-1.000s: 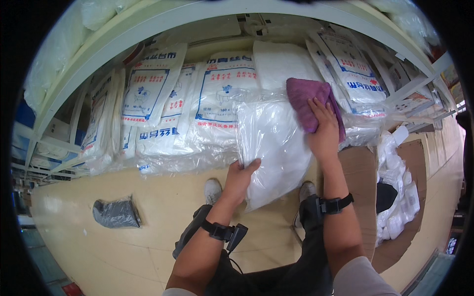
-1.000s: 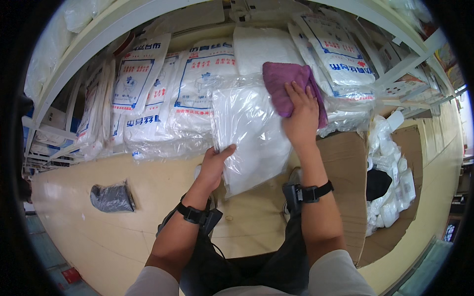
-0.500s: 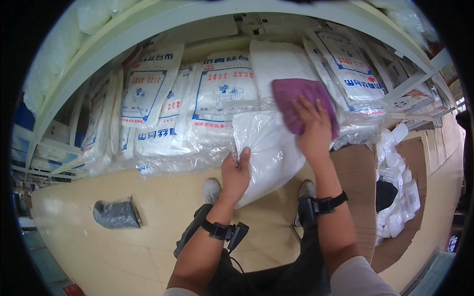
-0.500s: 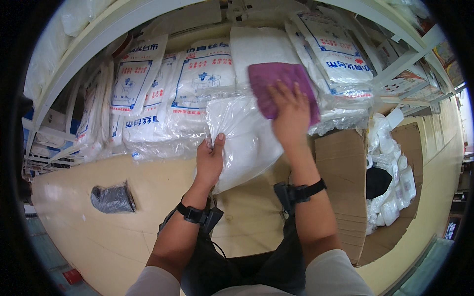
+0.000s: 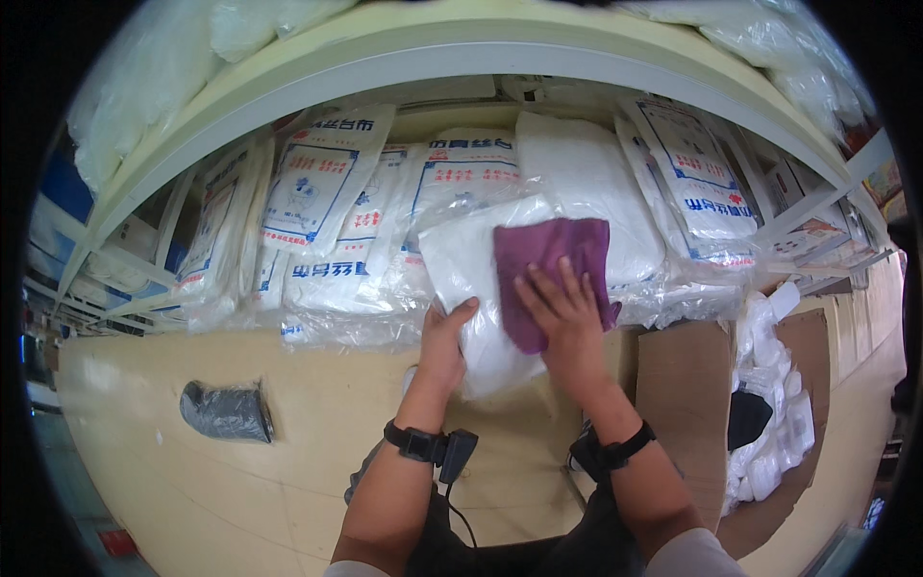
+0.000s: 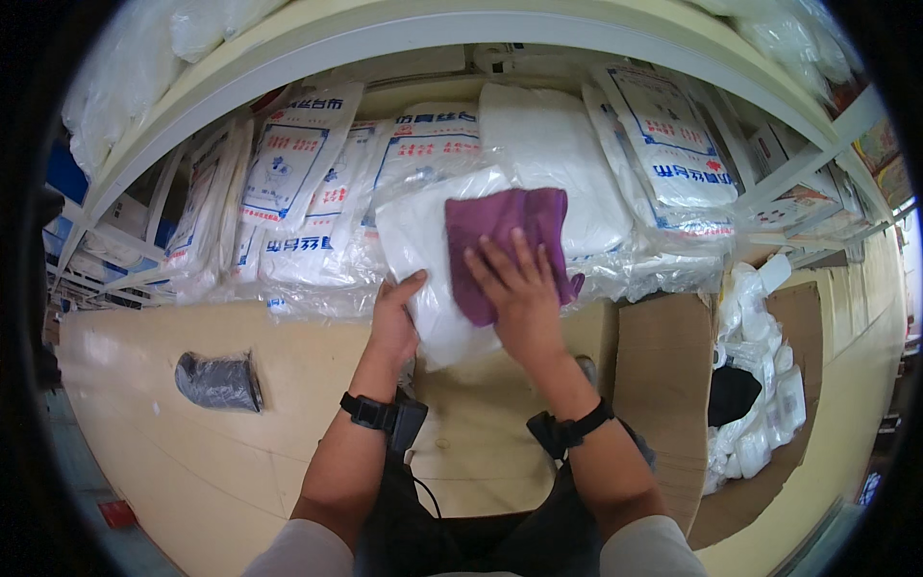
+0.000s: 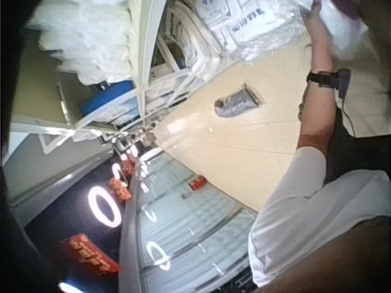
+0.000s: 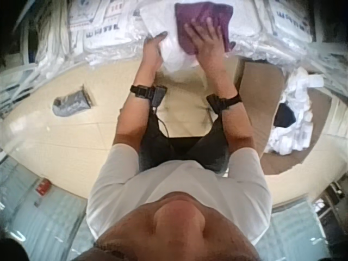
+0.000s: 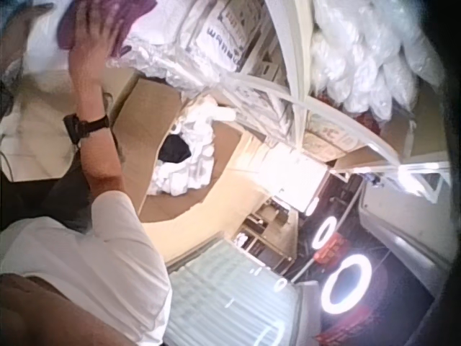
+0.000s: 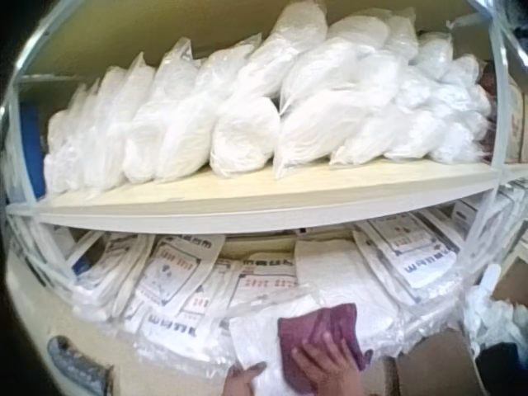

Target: The person wipes the plastic-wrapped surfaces of stacked white packages on a shelf using a purple cloth. They repeatedly pick up each package, wipe its top and sides, and place it back in the same position.

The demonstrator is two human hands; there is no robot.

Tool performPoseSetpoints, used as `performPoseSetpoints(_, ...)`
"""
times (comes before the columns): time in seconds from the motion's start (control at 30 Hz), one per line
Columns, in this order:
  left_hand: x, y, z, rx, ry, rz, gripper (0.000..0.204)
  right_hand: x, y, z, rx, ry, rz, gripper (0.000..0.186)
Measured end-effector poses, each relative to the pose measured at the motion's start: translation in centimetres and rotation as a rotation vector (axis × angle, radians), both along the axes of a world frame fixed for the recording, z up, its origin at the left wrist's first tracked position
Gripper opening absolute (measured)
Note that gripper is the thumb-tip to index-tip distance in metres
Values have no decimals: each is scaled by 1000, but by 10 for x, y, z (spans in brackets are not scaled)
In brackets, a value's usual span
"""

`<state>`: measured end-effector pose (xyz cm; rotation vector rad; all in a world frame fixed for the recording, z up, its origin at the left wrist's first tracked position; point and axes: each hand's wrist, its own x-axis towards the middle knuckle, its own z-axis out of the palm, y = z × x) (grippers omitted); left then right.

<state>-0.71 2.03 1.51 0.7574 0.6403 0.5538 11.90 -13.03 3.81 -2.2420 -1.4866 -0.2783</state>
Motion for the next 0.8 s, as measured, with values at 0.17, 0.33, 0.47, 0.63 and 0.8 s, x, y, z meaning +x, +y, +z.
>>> performPoseSetpoints(0.17, -3, -4, 7, 298, 307, -306, 49, 48, -15, -6, 82, 11, -257, 74)
performPoseSetpoints(0.33, -9, 16, 5, 199, 305, -146, 43, 67, -29, -3, 121, 26, -350, 66)
performPoseSetpoints(0.47, -15, 37, 16, -54, 33, 73, 44, 66, -37, 6, 504, 565, -332, 50)
performPoseSetpoints(0.63, -4, 23, 11, -55, 131, 103, 57, 49, -38, 13, 441, 994, -335, 45)
performPoseSetpoints(0.8, -13, 3, 25, -82, -5, -31, 59, 34, -27, 9, 347, 667, -170, 56)
